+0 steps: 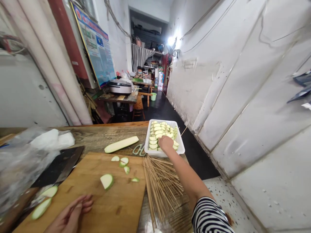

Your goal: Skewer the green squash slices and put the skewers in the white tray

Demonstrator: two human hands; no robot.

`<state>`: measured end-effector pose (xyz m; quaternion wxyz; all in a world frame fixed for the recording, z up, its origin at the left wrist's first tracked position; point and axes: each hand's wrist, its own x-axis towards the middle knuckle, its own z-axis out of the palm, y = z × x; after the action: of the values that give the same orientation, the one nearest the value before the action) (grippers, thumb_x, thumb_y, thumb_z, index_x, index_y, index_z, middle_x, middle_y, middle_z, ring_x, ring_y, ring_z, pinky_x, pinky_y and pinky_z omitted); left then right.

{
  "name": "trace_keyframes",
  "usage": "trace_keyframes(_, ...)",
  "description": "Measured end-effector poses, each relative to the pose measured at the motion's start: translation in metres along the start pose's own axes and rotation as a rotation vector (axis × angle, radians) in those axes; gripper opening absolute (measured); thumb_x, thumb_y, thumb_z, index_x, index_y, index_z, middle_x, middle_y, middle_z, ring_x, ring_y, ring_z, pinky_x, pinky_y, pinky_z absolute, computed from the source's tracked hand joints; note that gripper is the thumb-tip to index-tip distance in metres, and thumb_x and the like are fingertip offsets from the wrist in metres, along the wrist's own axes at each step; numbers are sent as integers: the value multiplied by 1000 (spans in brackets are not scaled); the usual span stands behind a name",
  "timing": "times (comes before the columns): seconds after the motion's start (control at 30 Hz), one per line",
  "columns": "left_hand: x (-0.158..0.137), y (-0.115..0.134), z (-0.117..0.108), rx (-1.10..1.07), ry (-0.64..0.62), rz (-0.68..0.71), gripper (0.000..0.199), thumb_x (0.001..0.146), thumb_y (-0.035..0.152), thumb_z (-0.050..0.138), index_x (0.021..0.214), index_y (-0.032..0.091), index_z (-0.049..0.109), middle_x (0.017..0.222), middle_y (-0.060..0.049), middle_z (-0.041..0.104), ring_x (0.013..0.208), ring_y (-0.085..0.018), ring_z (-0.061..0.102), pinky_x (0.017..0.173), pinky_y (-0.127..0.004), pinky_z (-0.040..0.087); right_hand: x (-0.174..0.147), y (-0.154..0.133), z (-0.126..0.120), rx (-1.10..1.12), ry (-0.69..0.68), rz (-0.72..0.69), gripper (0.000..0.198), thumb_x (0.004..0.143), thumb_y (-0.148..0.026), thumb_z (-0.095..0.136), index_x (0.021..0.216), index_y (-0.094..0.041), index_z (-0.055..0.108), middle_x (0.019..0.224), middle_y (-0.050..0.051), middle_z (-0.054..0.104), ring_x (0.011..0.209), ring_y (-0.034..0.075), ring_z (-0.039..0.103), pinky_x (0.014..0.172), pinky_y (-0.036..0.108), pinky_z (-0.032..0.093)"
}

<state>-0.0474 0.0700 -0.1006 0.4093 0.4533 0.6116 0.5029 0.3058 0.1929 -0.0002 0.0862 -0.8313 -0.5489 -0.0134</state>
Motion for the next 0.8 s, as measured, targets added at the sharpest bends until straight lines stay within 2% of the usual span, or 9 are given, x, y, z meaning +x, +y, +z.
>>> trace_keyframes(0.07,-1,-3,1,13,-6,3,54,65,61,59,96,16,62,96,-11,68,79,-25,65,86,-45,49,-20,5,-8,-27,34,-19,31,96,-34,42,107,-11,59,102,12,63,90,22,61,76,36,47)
trace_keyframes(0.13,0,-6,4,-4,-36,14,52,70,57,56,101,15,60,101,-13,67,83,-24,65,84,-41,50,-50,14,-13,-37,65,-74,39,99,-32,28,110,-10,59,104,16,63,95,24,59,74,32,42)
trace_keyframes(0.2,3,-6,7,45,-42,56,50,74,52,55,108,16,58,108,-13,65,93,-24,64,87,-39,49,-84,25,-10,-37,38,-160,37,98,-33,31,104,-14,62,96,12,67,89,22,61,69,28,38)
trace_keyframes(0.27,11,-2,11,238,-63,165,53,73,49,59,115,17,55,115,-13,62,100,-26,61,92,-40,45,-118,36,-2,-40,-23,-246,28,93,-32,42,91,-17,66,83,8,68,76,19,62,64,25,36)
trace_keyframes(0.37,27,10,20,527,-164,384,60,74,45,59,125,17,48,133,-15,50,121,-28,47,104,-44,33,-152,48,18,-71,-59,-292,19,89,-22,47,85,-16,64,82,7,67,70,17,60,60,24,34)
trace_keyframes(0.47,43,24,31,710,-309,498,62,73,41,59,126,12,47,136,-18,47,127,-30,40,106,-45,29,-162,52,36,-101,-71,-310,15,88,-16,48,89,-17,64,85,8,65,74,18,59,61,24,34)
trace_keyframes(0.6,52,35,40,859,-451,497,53,76,32,54,124,10,50,129,-19,53,120,-30,48,103,-43,32,-160,51,51,-137,-89,-298,19,88,-9,47,80,-14,64,82,9,64,72,17,58,59,25,36)
trace_keyframes(0.7,51,38,41,845,-498,502,50,75,24,54,122,8,52,127,-21,54,119,-30,49,102,-41,33,-160,51,57,-147,-103,-294,17,89,-10,49,81,-13,64,83,8,64,73,16,59,62,25,42)
trace_keyframes(0.8,47,37,43,805,-491,520,47,74,20,54,119,8,55,126,-22,54,119,-30,49,102,-41,33,-160,52,59,-148,-121,-281,14,92,-24,53,93,-14,62,92,5,63,76,14,61,68,29,49)
